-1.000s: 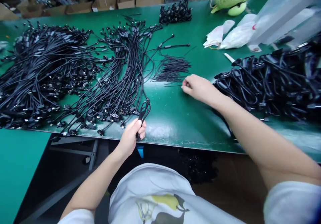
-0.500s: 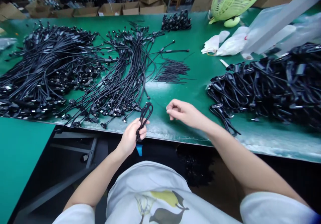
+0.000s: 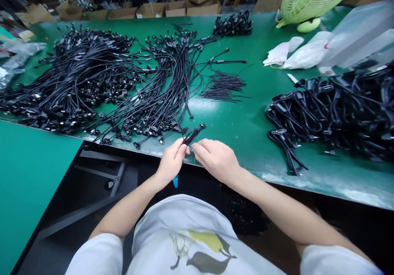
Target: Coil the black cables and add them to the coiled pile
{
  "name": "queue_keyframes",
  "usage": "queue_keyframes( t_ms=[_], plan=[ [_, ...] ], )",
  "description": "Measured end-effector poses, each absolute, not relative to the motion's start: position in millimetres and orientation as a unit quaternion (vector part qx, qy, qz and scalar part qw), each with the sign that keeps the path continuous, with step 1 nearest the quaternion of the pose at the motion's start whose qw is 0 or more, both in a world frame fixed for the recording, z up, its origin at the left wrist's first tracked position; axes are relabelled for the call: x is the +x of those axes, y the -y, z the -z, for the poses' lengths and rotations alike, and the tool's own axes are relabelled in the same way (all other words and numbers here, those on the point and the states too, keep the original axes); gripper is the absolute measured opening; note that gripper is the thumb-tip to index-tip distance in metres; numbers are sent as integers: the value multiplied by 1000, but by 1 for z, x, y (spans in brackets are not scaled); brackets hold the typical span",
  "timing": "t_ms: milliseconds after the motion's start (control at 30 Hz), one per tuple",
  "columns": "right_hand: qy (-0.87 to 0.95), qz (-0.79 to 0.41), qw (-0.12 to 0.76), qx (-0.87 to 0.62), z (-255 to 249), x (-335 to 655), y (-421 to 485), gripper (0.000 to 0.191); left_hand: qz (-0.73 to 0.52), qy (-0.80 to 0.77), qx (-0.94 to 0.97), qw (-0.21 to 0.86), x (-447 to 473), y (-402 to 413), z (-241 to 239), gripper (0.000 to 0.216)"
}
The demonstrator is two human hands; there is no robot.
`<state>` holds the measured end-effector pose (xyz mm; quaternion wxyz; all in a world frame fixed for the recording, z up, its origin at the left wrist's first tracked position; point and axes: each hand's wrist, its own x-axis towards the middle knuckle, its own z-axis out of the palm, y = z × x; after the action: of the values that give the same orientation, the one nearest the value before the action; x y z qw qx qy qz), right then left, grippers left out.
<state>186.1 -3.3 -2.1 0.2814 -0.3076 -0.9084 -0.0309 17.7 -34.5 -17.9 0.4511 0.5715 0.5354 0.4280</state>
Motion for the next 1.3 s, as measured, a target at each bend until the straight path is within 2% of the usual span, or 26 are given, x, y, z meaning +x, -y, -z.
queue_keyframes(
  t_ms=[67,167,267,400,533,800,1300],
  plan=[
    [925,169,272,-207,-7,187,-3,20,-409,-548,625,377,17,35,19,23],
    [939,219,244,-103,-19,188,-13,21,-371,-543,668,350,15,35,16,23],
    [959,178,201,-93,-29,188,-16,25,-341,-516,636,462,11,36,8,22],
    [965,138,207,-84,-35,188,-11,27,-375,-434,517,635,7,40,2,35],
    [958,168,222,-75,-35,188,-4,27,-412,-392,427,703,8,45,7,34],
    [953,218,204,-43,-33,188,4,19,-421,-451,448,647,11,51,12,25],
    [956,269,84,-86,-53,185,23,23,-376,-513,516,574,16,53,6,32]
  ],
)
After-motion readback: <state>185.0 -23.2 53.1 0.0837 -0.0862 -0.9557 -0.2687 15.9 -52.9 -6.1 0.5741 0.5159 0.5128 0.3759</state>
